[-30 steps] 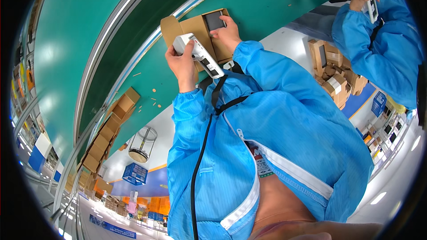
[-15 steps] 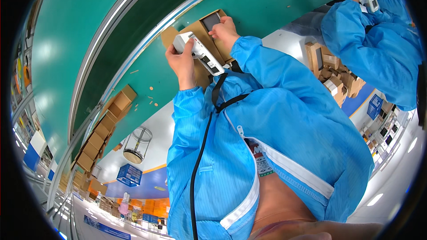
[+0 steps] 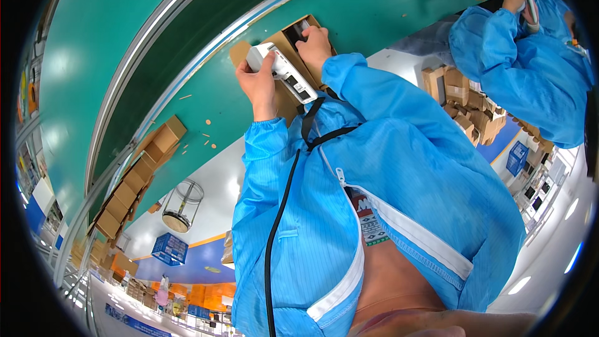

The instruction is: Assembling handheld electronic devices by installing batteries and back covers on a production line.

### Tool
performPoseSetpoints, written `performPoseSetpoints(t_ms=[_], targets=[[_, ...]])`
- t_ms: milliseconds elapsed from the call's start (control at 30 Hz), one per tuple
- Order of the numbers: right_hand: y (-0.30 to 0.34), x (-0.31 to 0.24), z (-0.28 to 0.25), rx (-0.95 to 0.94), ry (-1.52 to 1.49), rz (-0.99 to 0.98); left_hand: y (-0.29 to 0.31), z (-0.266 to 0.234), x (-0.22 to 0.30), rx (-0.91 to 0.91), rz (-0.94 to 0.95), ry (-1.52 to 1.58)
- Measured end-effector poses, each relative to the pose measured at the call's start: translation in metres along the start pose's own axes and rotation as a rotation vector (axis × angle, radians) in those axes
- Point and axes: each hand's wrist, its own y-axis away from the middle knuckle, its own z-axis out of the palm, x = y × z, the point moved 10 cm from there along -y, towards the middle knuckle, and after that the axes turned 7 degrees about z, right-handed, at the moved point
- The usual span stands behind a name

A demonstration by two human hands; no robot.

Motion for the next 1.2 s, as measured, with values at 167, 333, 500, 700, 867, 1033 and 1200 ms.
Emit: performPoseSetpoints(t_ms=[167, 333, 500, 700, 867, 1033, 1200], targets=[[0.012, -0.017, -0.019, 0.109, 0.375, -0.23, 0.003, 0.003, -0.004, -0.005, -0.012, -0.013], [0.078, -0.05, -0.101, 0.224, 0.004, -0.856, 0.004, 0.006, -0.005, -0.042, -0.017, 0.019], [0.11, -0.055, -0.161, 0.201, -0.169, -0.998, 0.008, 0.013, 0.009, 0.086, 0.067, 0.023], [0.088, -0.02, -0.144, -0.338, -0.757, -0.493, 0.005, 0.024, 0.003, -0.04, 0.022, -0.006], [0.102, -0.016, -0.123, -0.784, -1.18, -0.218, 0.001, 0.027, -0.002, -0.07, -0.011, 0.018], [0.123, -0.004, -0.115, -1.081, -1.354, 0.012, 0.008, 0.037, 0.004, -0.095, -0.035, -0.006], [0.126, 0.028, -0.109, -0.948, -1.196, 0.131, 0.006, 0.037, 0.01, 0.017, 0.067, 0.001]])
